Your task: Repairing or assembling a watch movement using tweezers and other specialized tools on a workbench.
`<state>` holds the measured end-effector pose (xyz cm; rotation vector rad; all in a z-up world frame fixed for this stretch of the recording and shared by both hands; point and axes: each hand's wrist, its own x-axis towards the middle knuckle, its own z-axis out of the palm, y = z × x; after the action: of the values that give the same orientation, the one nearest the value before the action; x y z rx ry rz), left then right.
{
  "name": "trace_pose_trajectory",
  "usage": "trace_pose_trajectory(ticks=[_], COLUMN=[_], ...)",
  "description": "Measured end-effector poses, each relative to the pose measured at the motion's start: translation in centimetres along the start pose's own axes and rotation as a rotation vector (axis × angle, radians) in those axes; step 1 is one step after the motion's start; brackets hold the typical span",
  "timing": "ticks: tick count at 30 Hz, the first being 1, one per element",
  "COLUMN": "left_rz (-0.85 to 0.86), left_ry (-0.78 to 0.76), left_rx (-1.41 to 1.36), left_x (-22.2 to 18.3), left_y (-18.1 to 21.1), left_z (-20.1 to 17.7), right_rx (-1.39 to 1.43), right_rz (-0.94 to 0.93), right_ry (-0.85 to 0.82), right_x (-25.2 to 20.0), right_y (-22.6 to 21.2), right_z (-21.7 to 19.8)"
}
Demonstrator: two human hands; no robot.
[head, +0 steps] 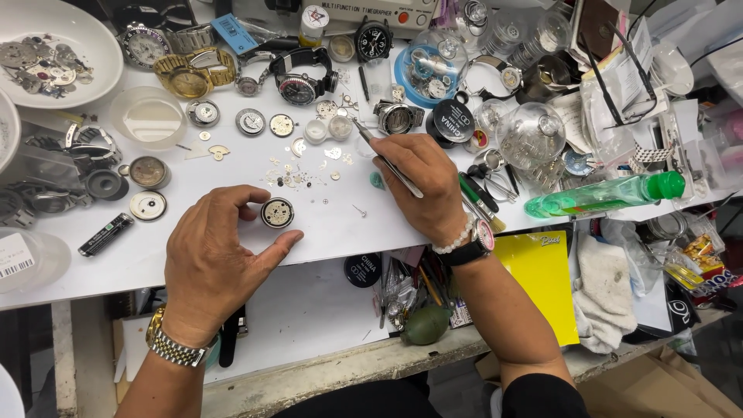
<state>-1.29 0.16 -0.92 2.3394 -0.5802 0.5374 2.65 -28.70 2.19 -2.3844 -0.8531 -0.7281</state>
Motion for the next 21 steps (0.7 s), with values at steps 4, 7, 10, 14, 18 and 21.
trace_pose_trajectory(ticks=[4, 7, 10, 14, 18, 21], left_rz=[-0.013, -0.017, -0.001, 0.003, -0.025, 0.046], left_ry=[-0.014, -0.017, -0.03, -0.031, -0.031, 0.009], left_rx=[-0.016, -0.017, -0.02, 0.017, 0.026, -0.006], left_x=[0.0, -0.1, -0.2, -0.3, -0.5, -0.3], left_y=[-0.1, -0.2, -0.3, -0.4, -0.3, -0.5], left_z=[-0.1, 0.1, 0.1, 0.3, 0.3, 0.2], right_rx=[-0.014, -0.056, -0.009, -0.007, -0.021, -0.045], right_rz=[0.013, 0.03, 0.093, 0.184, 0.233, 0.225], right_ry=[0.003, 0.005, 0.034, 0.049, 0.081, 0.171], right_x=[-0.8, -2.3, -4.1, -7.0, -8.7, -9.6], right_y=[-1.1, -2.2, -4.0, -4.8, -5.1, -5.8], right_z=[-1.4, -3.0, -4.6, -5.5, -5.3, -4.8])
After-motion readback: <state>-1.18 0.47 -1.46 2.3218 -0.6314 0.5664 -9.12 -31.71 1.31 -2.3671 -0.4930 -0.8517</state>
